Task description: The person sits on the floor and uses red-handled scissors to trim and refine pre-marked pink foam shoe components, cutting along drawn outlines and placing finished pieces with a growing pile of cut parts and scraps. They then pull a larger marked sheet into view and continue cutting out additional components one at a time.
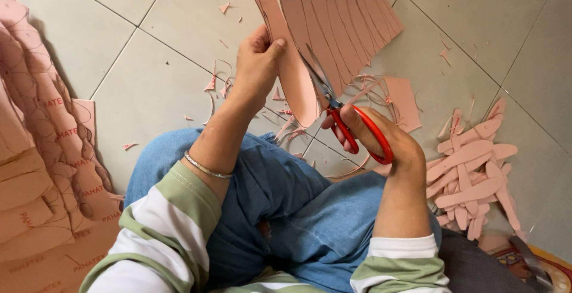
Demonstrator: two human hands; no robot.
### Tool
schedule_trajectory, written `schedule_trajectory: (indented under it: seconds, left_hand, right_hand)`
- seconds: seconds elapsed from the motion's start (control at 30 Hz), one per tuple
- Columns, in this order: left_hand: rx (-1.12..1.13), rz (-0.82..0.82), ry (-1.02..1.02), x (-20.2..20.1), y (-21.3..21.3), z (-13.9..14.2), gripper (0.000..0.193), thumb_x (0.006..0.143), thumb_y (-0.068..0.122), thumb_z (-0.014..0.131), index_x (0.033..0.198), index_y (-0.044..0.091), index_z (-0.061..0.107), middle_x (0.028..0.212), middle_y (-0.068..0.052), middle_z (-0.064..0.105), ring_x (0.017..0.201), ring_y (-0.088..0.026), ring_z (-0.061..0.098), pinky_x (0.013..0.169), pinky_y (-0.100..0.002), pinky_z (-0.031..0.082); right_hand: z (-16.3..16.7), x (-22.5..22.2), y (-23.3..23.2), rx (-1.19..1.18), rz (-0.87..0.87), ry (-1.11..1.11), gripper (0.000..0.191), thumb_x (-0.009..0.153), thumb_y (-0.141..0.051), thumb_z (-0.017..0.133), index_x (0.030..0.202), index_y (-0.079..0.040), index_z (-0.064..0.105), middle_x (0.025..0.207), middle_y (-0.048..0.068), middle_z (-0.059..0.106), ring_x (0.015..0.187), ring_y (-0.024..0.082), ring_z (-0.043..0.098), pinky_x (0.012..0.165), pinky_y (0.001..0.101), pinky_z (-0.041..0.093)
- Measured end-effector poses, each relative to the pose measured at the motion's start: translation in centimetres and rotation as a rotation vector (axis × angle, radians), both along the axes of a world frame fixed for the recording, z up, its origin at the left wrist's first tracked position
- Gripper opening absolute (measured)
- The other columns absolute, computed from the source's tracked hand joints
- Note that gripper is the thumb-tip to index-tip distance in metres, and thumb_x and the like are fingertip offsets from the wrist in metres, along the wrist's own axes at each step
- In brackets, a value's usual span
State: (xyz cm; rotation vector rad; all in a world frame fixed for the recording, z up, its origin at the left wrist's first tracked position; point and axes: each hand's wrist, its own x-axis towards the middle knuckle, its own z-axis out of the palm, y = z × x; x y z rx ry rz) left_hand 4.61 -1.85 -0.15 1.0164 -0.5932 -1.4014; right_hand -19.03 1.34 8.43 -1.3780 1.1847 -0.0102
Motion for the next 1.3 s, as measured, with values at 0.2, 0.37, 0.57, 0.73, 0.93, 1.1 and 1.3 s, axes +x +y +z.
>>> schedule_trajectory:
  seconds: [0.2, 0.37, 0.57, 0.73, 0.93, 1.1, 1.3]
  left_hand:
    - [-0.057, -0.005, -0.028, 0.0, 0.1, 0.0, 0.024, 0.101, 0.004, 0.054, 0.122, -0.003, 0.063, 0.111, -0.006, 0.073, 0.097, -0.011, 0.068, 0.088, -0.027, 0.056]
    - [-0.09, -0.041, 0.041, -0.1, 0.3, 0.1, 0.027, 0.102, 0.002, 0.054, 0.127, -0.004, 0.063, 0.113, -0.007, 0.072, 0.099, -0.011, 0.067, 0.09, -0.028, 0.056]
    - [-0.073, -0.048, -0.055, -0.4, 0.8, -0.1, 0.033, 0.103, 0.001, 0.056, 0.135, 0.0, 0.063, 0.108, -0.004, 0.062, 0.097, -0.01, 0.062, 0.086, -0.027, 0.056]
    - [-0.115, -0.046, -0.015, -0.4, 1.0, -0.1, 0.036, 0.102, -0.001, 0.057, 0.137, 0.002, 0.062, 0.118, -0.003, 0.063, 0.103, -0.01, 0.063, 0.088, -0.027, 0.057]
    - [0.014, -0.174, 0.16, 0.3, 1.1, 0.4, 0.039, 0.1, 0.001, 0.058, 0.138, 0.007, 0.06, 0.115, -0.002, 0.064, 0.097, -0.012, 0.068, 0.08, -0.031, 0.063]
    - [-0.04, -0.157, 0.161, 0.3, 1.3, 0.6, 0.042, 0.101, 0.0, 0.059, 0.142, 0.008, 0.06, 0.118, -0.002, 0.063, 0.098, -0.012, 0.068, 0.081, -0.031, 0.063]
    - [-0.057, -0.083, 0.056, -0.4, 1.2, 0.1, 0.048, 0.098, -0.004, 0.059, 0.144, 0.009, 0.058, 0.116, -0.002, 0.06, 0.097, -0.011, 0.067, 0.079, -0.029, 0.062]
  right_hand:
    - [0.8, -0.3, 0.2, -0.012, -0.028, 0.02, 0.113, 0.07, -0.098, 0.031, 0.1, 0.003, 0.071, 0.068, 0.005, 0.059, 0.061, 0.014, 0.058, 0.059, 0.0288, 0.047]
    - [1.4, -0.1, -0.3, 0.027, 0.023, -0.021, 0.115, 0.066, -0.1, 0.028, 0.097, 0.003, 0.071, 0.064, 0.005, 0.057, 0.056, 0.016, 0.056, 0.054, 0.0295, 0.045]
    - [-0.7, 0.6, -0.3, -0.173, 0.124, 0.035, 0.114, 0.068, -0.102, 0.017, 0.079, 0.0, 0.065, 0.053, 0.004, 0.053, 0.05, 0.016, 0.055, 0.046, 0.0308, 0.042]
    - [-2.9, 0.4, -0.2, -0.278, 0.093, 0.054, 0.112, 0.073, -0.102, 0.015, 0.073, 0.001, 0.059, 0.06, 0.007, 0.054, 0.056, 0.017, 0.053, 0.05, 0.0326, 0.04]
    - [-2.6, 0.6, -0.9, -0.096, 0.007, -0.205, 0.114, 0.069, -0.102, 0.02, 0.093, -0.004, 0.072, 0.071, 0.009, 0.066, 0.063, 0.017, 0.061, 0.06, 0.0317, 0.049]
    - [-2.1, 1.7, 0.0, -0.118, -0.086, -0.152, 0.111, 0.072, -0.102, 0.022, 0.088, -0.002, 0.068, 0.071, 0.008, 0.065, 0.064, 0.017, 0.061, 0.061, 0.0313, 0.048]
    - [-2.4, 2.4, -0.2, -0.283, -0.022, 0.007, 0.097, 0.087, -0.09, 0.021, 0.068, -0.003, 0.059, 0.055, 0.005, 0.059, 0.048, 0.015, 0.059, 0.045, 0.03, 0.044]
